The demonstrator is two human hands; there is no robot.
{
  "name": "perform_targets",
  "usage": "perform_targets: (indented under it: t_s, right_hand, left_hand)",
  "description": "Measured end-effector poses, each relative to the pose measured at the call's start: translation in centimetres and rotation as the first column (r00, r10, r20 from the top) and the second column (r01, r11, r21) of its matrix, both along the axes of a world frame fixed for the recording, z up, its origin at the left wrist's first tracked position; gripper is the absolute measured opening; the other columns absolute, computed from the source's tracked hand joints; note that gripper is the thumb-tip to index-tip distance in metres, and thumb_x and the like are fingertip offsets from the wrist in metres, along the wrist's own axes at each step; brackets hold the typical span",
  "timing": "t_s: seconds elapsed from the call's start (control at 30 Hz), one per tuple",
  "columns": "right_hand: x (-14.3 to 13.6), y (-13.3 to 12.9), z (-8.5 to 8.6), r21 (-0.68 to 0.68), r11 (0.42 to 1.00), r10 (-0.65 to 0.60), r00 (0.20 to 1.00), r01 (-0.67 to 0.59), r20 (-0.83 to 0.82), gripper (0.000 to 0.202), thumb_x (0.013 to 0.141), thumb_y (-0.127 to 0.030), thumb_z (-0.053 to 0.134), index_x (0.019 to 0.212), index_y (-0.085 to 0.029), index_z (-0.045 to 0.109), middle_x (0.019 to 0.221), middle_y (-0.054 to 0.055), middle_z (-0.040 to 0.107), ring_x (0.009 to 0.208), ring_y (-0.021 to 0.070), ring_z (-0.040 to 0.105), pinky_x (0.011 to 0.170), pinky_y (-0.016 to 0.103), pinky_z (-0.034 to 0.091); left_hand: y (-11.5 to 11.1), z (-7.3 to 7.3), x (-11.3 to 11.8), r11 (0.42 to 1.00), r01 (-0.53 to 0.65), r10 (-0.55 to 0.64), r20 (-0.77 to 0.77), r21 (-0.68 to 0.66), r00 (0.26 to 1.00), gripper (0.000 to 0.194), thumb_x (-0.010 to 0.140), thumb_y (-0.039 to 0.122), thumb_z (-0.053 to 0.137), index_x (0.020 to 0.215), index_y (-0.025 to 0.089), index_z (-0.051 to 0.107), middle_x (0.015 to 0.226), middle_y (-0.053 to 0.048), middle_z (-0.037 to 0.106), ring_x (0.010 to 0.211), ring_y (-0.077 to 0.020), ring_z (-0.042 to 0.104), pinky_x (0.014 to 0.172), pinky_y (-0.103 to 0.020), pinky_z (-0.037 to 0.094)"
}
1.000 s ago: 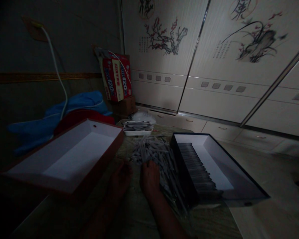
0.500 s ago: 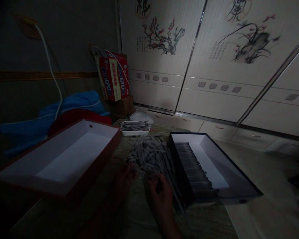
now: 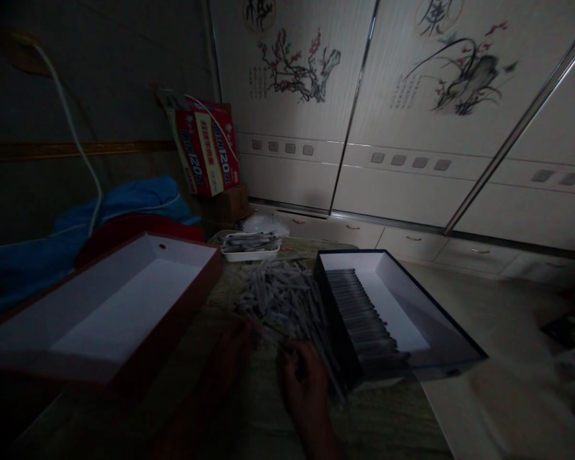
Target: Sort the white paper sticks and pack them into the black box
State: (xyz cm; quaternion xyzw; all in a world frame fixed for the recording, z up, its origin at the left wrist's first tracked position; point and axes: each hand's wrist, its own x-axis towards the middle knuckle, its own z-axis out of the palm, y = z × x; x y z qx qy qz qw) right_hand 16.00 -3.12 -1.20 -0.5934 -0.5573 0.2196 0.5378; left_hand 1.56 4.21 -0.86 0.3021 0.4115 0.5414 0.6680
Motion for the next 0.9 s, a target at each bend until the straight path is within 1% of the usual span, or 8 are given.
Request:
perform_targets:
  t_s: [0.1,0.17,0.23,0.33,0.43,0.57,0.67,0.9]
  right_hand:
    - [0.2,-0.1,0.2,0.062,0.997,0.046,0.996,-0.051,0.077,0.022,0.082,-0.029,0.047,0.093,-0.020,0.064,0.088,0.006,0.063,0.082,0.0183,0.058,0.073,0.028,0.046]
    - [0.0,-0.1,0.2,0.057,0.997,0.053,0.993,-0.060,0.107,0.023,0.083,-0.028,0.046,0.095,-0.020,0.063,0.090,0.007,0.063,0.084,0.0186,0.058,0.074,0.029,0.045]
    - [-0.2,-0.1,0.0,0.019,0.999,0.033,0.993,-0.035,0.116,0.022,0.082,-0.029,0.047,0.095,-0.018,0.062,0.086,0.006,0.063,0.078,0.0177,0.058,0.069,0.027,0.046]
    - [-0.5,-0.1,-0.5,-0.050,0.999,-0.005,0.993,0.010,0.117,0.020,0.081,-0.032,0.050,0.089,-0.016,0.059,0.072,0.002,0.060,0.063,0.0144,0.055,0.056,0.022,0.043]
    - [-0.5,0.0,-0.8,-0.062,0.998,-0.002,0.992,0.010,0.124,0.018,0.080,-0.032,0.050,0.086,-0.016,0.058,0.069,0.000,0.058,0.060,0.0131,0.053,0.055,0.021,0.041]
    - [-0.4,0.1,-0.7,-0.059,0.998,-0.003,0.994,0.009,0.108,0.018,0.080,-0.032,0.050,0.087,-0.016,0.058,0.070,0.001,0.058,0.061,0.0134,0.053,0.056,0.021,0.041]
    - [-0.4,0.0,-0.6,-0.043,0.998,-0.032,0.996,0.035,0.077,0.019,0.079,-0.032,0.051,0.088,-0.017,0.059,0.073,0.002,0.060,0.064,0.0142,0.054,0.056,0.021,0.042]
    - [-0.2,0.2,-0.9,-0.088,0.996,-0.032,0.999,0.033,0.007,0.022,0.079,-0.034,0.052,0.089,-0.017,0.060,0.075,0.003,0.063,0.065,0.0158,0.057,0.060,0.023,0.044]
  left_hand:
    - [-0.2,0.1,0.0,1.000,0.005,-0.005,0.001,0.000,1.000,0.028,0.058,0.036,0.073,0.072,0.015,0.061,0.060,0.000,0.064,0.052,-0.0129,0.059,0.054,-0.024,0.045]
    - [-0.3,0.1,0.0,1.000,0.016,-0.016,-0.010,0.018,1.000,0.027,0.060,0.037,0.071,0.071,0.015,0.061,0.059,-0.001,0.064,0.052,-0.0129,0.059,0.054,-0.024,0.045]
    - [-0.3,0.0,0.0,0.998,0.019,-0.017,-0.030,0.053,0.999,0.026,0.062,0.037,0.070,0.070,0.015,0.061,0.057,0.000,0.063,0.051,-0.0130,0.058,0.054,-0.025,0.045]
    - [-0.3,-0.1,0.0,0.995,0.023,-0.017,-0.066,0.094,0.998,0.025,0.065,0.038,0.068,0.071,0.014,0.060,0.058,0.000,0.063,0.052,-0.0132,0.058,0.054,-0.025,0.045]
    - [-0.4,0.0,0.1,0.994,0.026,-0.017,-0.088,0.104,0.996,0.025,0.065,0.038,0.067,0.072,0.014,0.060,0.060,-0.001,0.064,0.052,-0.0134,0.058,0.055,-0.025,0.046]
    - [-0.6,0.5,0.2,0.998,0.016,-0.010,-0.103,0.062,0.995,0.028,0.061,0.039,0.070,0.070,0.015,0.060,0.057,0.000,0.063,0.051,-0.0140,0.058,0.054,-0.026,0.046]
    - [-0.8,0.9,0.3,1.000,-0.003,0.006,-0.109,0.030,0.994,0.028,0.058,0.038,0.072,0.070,0.015,0.060,0.058,0.000,0.064,0.052,-0.0143,0.059,0.054,-0.025,0.046]
    - [-0.9,1.1,0.2,0.999,0.026,-0.022,-0.104,0.039,0.994,0.027,0.060,0.038,0.071,0.070,0.015,0.061,0.059,-0.001,0.065,0.052,-0.0144,0.060,0.055,-0.026,0.046]
